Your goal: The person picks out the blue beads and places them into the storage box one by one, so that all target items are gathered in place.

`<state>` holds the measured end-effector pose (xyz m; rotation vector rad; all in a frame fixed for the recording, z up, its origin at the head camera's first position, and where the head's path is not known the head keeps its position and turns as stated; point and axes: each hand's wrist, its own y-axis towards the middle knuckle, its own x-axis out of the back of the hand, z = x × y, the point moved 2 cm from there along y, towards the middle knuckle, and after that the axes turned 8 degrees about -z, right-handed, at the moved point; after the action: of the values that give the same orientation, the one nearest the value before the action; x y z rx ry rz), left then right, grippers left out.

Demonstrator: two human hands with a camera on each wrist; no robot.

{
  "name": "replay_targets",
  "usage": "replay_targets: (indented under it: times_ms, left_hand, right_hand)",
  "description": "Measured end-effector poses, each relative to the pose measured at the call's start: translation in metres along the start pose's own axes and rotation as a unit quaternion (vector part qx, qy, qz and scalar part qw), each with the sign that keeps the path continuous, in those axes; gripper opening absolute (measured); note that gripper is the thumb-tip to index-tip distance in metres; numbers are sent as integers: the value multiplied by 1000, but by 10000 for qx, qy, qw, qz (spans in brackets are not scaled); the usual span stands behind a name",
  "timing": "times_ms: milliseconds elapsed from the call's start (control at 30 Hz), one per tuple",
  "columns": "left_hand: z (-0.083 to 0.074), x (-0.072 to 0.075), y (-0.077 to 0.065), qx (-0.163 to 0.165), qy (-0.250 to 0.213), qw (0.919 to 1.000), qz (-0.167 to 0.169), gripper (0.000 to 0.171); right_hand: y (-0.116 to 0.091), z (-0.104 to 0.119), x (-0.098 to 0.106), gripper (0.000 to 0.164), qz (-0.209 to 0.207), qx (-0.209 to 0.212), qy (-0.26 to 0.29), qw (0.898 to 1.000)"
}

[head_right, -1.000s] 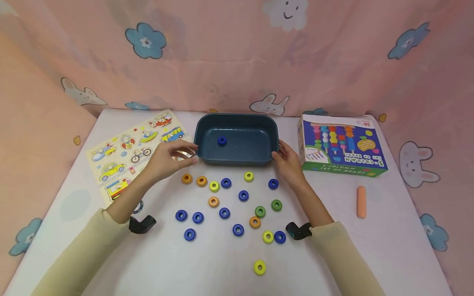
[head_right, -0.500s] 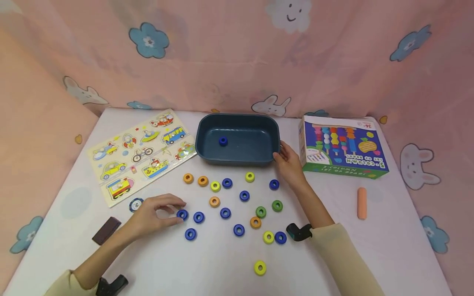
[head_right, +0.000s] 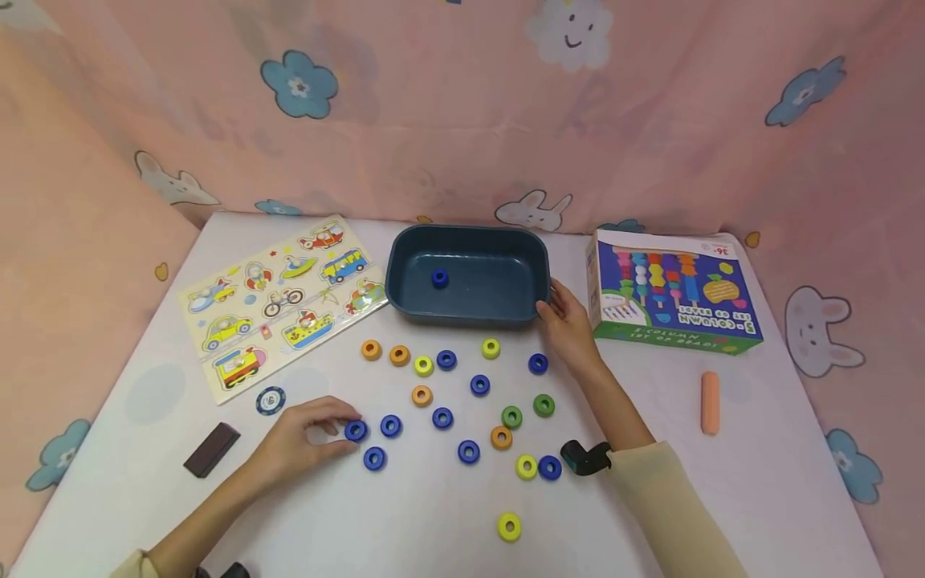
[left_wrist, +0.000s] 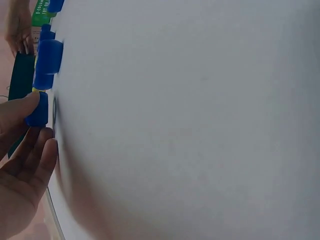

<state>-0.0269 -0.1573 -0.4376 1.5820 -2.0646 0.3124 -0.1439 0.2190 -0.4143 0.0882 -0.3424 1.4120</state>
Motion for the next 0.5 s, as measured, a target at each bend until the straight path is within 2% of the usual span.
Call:
replay_targets:
  times_ms: [100, 200, 367, 500]
  left_hand:
    - [-4, 7, 7, 272, -96, 9996, 9, 36]
    - [-10, 15, 18, 309, -224, 9993, 30, 35]
    - [-21, 25, 47, 98, -417, 9991, 43, 35]
    - [-30, 29, 80, -137, -612, 9980, -79, 35]
  right_hand:
    - [0, 0, 0, 52, -6, 42, -64, 10000]
    - [1, 0, -1, 52, -27, 39, -154, 9999]
    - [1, 0, -1, 52, -19, 17, -178, 9998]
    - [1, 0, -1, 51, -24, 57, -174, 9998]
